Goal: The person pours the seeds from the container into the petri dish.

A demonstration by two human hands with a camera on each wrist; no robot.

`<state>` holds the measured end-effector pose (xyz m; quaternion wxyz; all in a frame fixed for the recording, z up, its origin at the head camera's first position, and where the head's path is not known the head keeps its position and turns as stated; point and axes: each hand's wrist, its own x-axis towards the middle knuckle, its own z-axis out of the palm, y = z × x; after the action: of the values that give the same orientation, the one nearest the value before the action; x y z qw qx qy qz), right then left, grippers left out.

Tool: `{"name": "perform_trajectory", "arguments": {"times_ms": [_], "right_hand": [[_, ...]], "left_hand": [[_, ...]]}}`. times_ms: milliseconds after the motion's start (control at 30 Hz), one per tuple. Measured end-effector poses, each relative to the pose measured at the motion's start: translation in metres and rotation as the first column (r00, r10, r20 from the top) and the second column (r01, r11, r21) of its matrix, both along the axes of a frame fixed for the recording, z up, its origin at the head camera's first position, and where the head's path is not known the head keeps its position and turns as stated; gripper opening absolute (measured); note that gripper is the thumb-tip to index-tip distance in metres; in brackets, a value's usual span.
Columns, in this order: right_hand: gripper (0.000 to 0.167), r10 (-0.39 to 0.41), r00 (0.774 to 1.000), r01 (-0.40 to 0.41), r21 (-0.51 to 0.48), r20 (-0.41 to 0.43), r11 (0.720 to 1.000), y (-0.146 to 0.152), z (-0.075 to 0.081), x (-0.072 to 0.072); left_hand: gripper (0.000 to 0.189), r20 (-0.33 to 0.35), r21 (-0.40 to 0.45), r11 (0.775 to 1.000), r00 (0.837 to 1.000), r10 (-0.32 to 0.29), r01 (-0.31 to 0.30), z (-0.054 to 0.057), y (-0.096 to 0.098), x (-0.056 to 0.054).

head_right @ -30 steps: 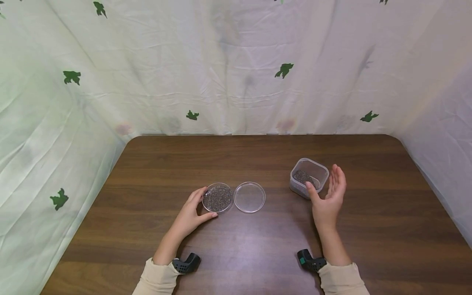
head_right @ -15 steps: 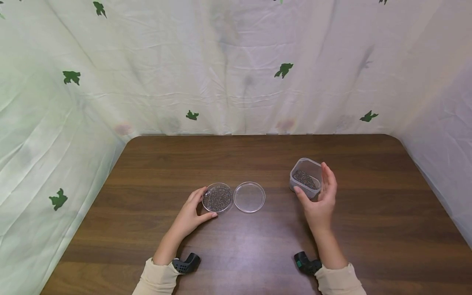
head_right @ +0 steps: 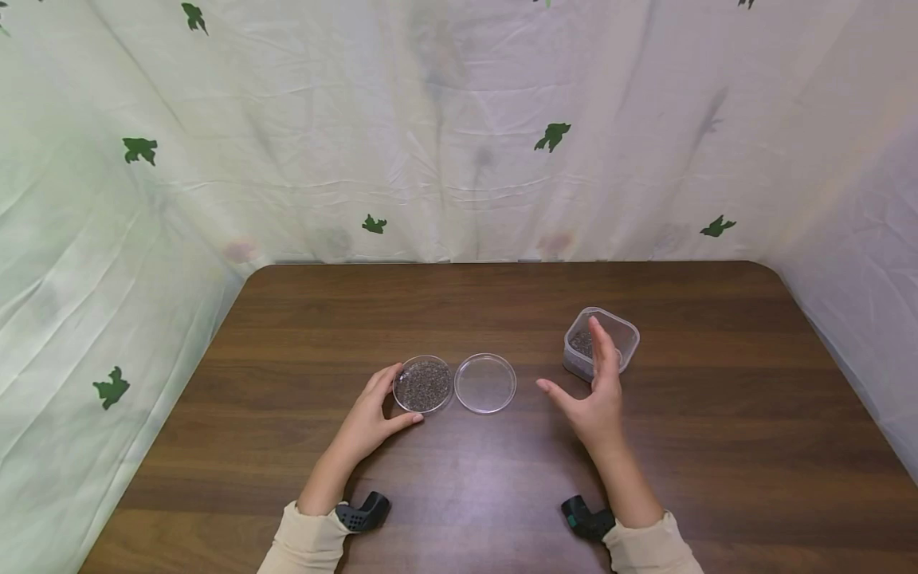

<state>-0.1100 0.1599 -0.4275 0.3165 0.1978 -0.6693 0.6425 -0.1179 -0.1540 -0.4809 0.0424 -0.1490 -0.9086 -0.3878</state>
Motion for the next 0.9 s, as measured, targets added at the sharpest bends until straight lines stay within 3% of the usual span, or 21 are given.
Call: {"name": "perform_trajectory", "arguments": {"times_ms": [167, 400, 733, 900], "right_hand": [[0.096, 0.036, 0.994, -0.049, 0.126, 0.101, 0.991, -0.004, 0.000, 0.001], [0.102, 0.056, 0.969, -0.124, 0.277, 0.242, 0.953, -0.010, -0.001, 0.003], [0.098, 0.030, 0.923, -0.182, 0.367, 0.384, 0.912, -0.018, -0.001, 0.002], [0.099, 0.033, 0.906, -0.218, 0.397, 0.423, 0.892, -0.017, -0.012, -0.003]], "left_hand": [[0.085, -0.001, -0.003, 1.000, 1.000, 0.001, -0.001, 0.000, 0.000, -0.001], [0.085, 0.013, 0.002, 1.000, 1.000, 0.008, -0.008, -0.001, 0.001, -0.002], [0.085, -0.001, -0.006, 1.000, 1.000, -0.002, 0.002, -0.002, 0.000, -0.002], [0.085, -0.003, -0.004, 1.000, 1.000, -0.002, 0.002, -0.001, 0.000, -0.001]]}}
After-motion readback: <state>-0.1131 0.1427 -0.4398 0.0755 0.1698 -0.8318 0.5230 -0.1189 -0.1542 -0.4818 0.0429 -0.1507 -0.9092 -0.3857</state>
